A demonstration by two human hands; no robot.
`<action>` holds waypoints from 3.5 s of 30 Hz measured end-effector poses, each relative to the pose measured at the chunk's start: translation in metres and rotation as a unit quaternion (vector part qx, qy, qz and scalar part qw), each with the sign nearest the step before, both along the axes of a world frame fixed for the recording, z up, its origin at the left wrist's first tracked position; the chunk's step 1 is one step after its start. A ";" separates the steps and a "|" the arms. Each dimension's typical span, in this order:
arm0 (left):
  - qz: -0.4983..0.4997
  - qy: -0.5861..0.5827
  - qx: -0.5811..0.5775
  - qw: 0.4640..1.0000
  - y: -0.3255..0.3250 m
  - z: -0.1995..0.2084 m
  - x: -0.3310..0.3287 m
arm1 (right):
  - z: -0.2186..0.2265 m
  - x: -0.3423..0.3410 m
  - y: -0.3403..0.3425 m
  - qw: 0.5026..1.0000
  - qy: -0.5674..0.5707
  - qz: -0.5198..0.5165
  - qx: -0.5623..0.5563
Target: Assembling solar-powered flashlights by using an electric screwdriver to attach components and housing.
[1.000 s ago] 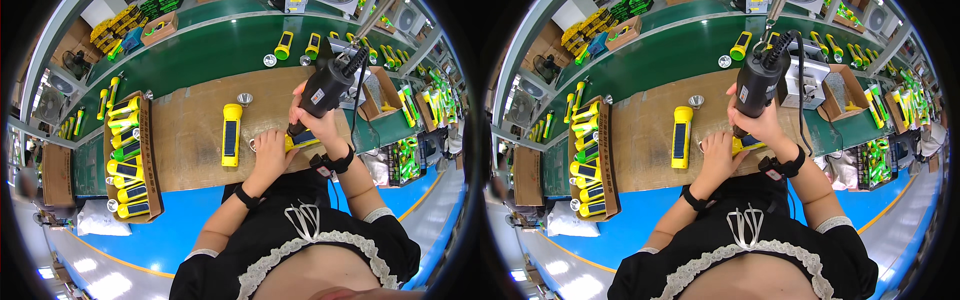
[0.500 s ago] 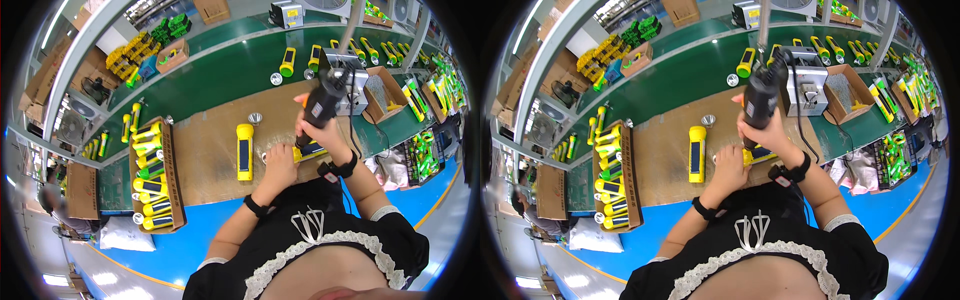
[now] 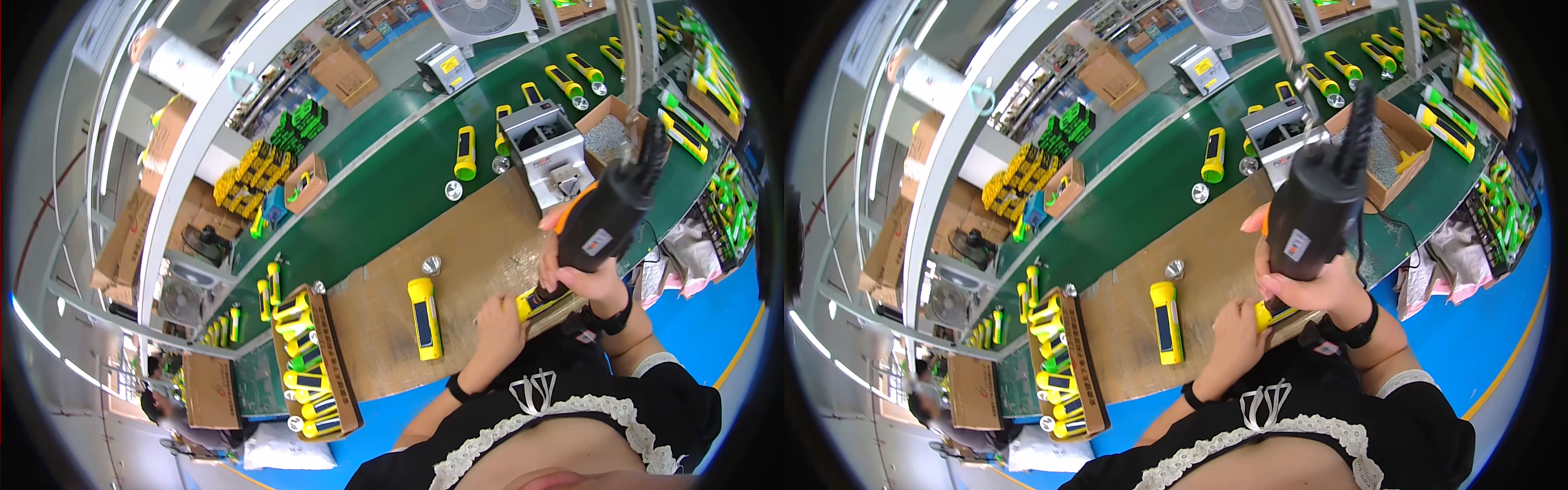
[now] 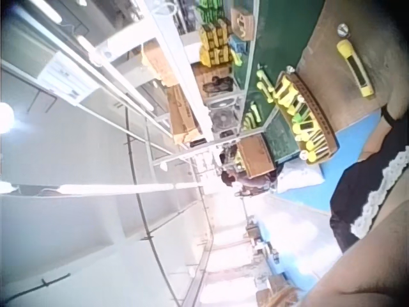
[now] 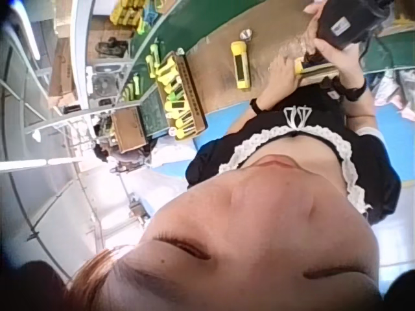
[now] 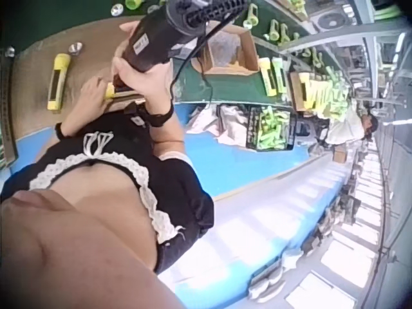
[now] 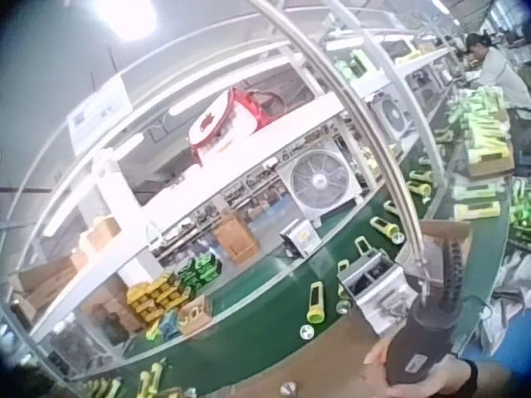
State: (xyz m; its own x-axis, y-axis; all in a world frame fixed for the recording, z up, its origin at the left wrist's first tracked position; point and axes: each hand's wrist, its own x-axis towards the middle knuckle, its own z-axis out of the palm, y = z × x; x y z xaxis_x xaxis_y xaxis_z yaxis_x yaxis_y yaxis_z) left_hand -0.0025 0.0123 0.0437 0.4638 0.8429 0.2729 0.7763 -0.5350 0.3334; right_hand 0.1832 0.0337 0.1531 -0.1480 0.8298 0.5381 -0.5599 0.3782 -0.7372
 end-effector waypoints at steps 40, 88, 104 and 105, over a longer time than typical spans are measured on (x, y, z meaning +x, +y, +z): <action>0.236 0.085 0.015 0.968 0.029 0.032 -0.083 | -0.073 0.063 -0.017 0.951 -0.106 -0.287 -0.054; -0.022 -0.120 0.021 0.992 0.014 -0.011 -0.036 | -0.067 0.014 -0.017 0.969 -0.001 -0.225 0.103; -0.024 -0.118 -0.003 0.993 0.017 -0.008 -0.038 | -0.086 0.003 0.002 0.974 -0.069 -0.213 0.032; -0.026 -0.122 0.003 0.992 0.017 -0.008 -0.037 | -0.085 0.003 0.002 0.974 -0.068 -0.213 0.033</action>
